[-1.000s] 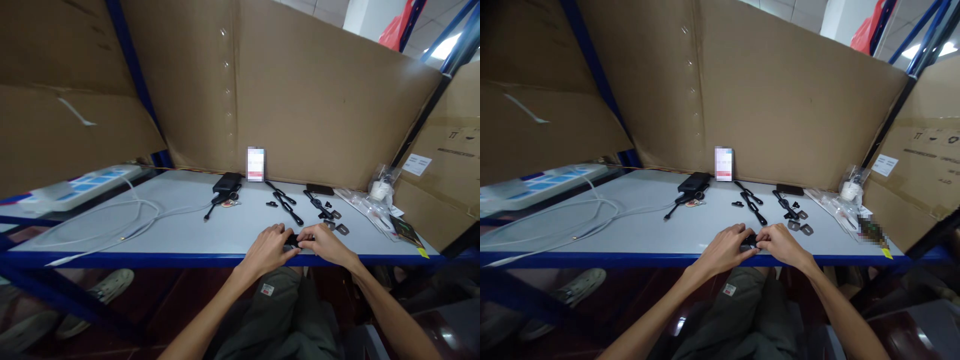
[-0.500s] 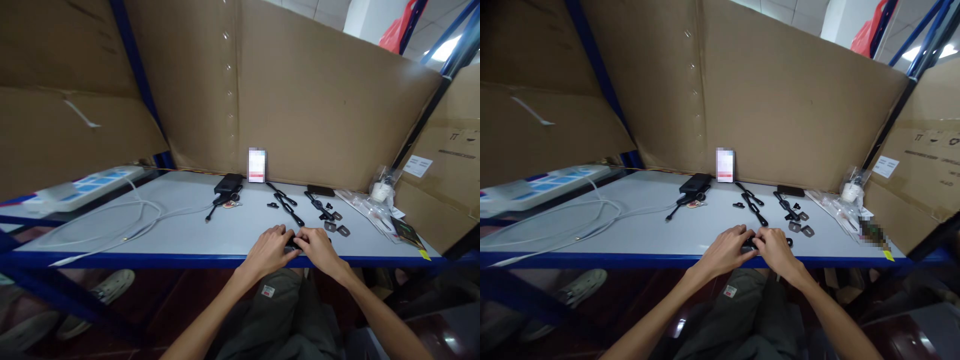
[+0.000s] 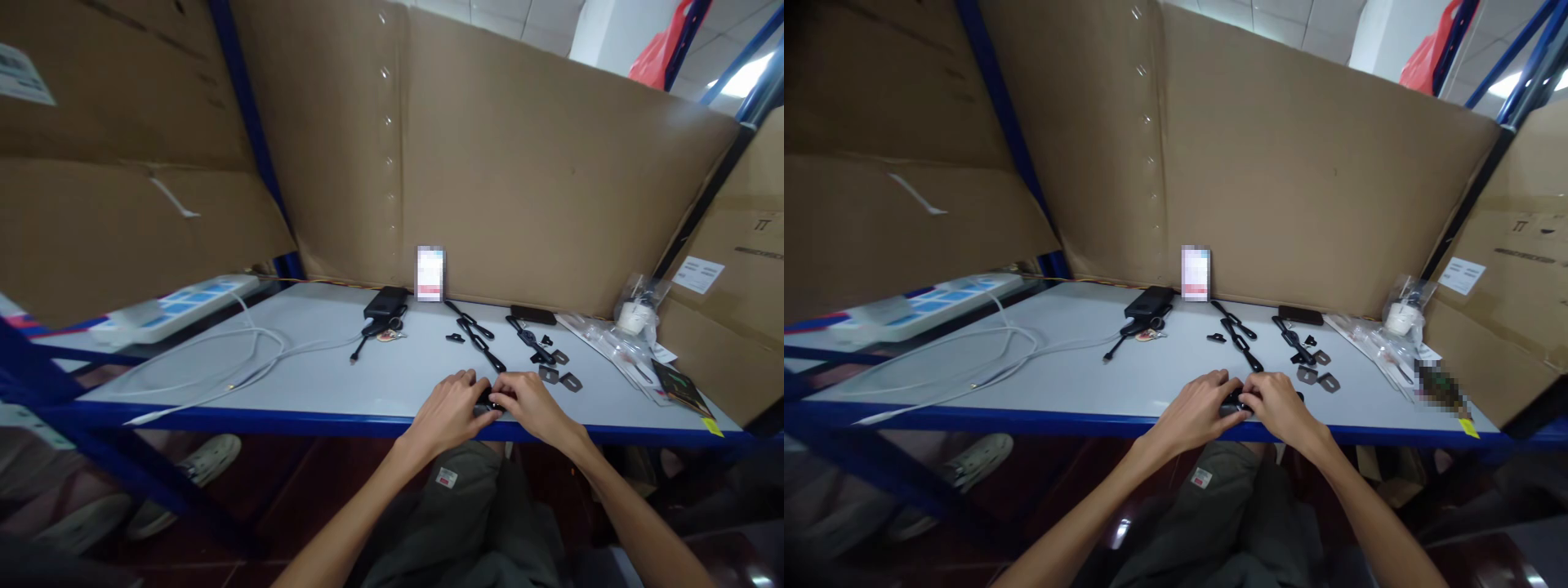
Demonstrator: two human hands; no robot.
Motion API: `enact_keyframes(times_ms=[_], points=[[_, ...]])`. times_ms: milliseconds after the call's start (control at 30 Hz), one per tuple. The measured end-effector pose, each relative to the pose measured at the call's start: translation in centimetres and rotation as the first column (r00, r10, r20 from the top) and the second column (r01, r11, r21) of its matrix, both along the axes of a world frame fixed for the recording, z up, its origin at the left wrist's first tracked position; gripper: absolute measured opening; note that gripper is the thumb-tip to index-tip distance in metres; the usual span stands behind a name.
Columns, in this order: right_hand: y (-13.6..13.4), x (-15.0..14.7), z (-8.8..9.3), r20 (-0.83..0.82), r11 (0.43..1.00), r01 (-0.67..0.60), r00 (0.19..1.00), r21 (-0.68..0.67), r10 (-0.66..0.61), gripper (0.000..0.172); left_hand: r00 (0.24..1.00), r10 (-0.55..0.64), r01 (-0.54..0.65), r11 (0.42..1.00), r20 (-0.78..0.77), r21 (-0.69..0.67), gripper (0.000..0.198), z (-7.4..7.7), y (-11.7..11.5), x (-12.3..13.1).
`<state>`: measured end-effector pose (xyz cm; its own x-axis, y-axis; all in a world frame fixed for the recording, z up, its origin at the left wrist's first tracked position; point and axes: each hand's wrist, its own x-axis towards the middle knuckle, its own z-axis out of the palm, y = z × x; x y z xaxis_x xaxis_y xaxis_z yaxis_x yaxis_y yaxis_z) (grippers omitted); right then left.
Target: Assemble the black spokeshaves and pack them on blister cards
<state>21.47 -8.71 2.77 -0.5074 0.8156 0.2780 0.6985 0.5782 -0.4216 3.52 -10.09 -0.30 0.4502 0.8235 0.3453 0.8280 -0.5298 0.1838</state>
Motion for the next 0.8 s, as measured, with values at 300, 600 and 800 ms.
enact_keyframes(times_ms=[300, 600, 800], points=[[-0.7, 0.3, -2.1, 0.099, 0.959, 0.198, 0.970, 0.201, -0.221, 0.016, 1.000, 0.000, 0.000, 1.000, 0.002, -0.002, 0.029, 0.2, 0.0, 0.1], [-1.0, -0.7, -2.3, 0.178, 0.940, 0.246, 0.940, 0.236, -0.291, 0.020, 1.000, 0.006, -0.005, 1.000, 0.005, -0.010, 0.023, 0.2, 0.0, 0.1], [-0.9, -0.3, -1.7, 0.125, 0.965, 0.202, 0.967, 0.165, -0.223, 0.027, 1.000, -0.002, 0.002, 1.000, -0.002, -0.007, 0.028, 0.1, 0.0, 0.0]])
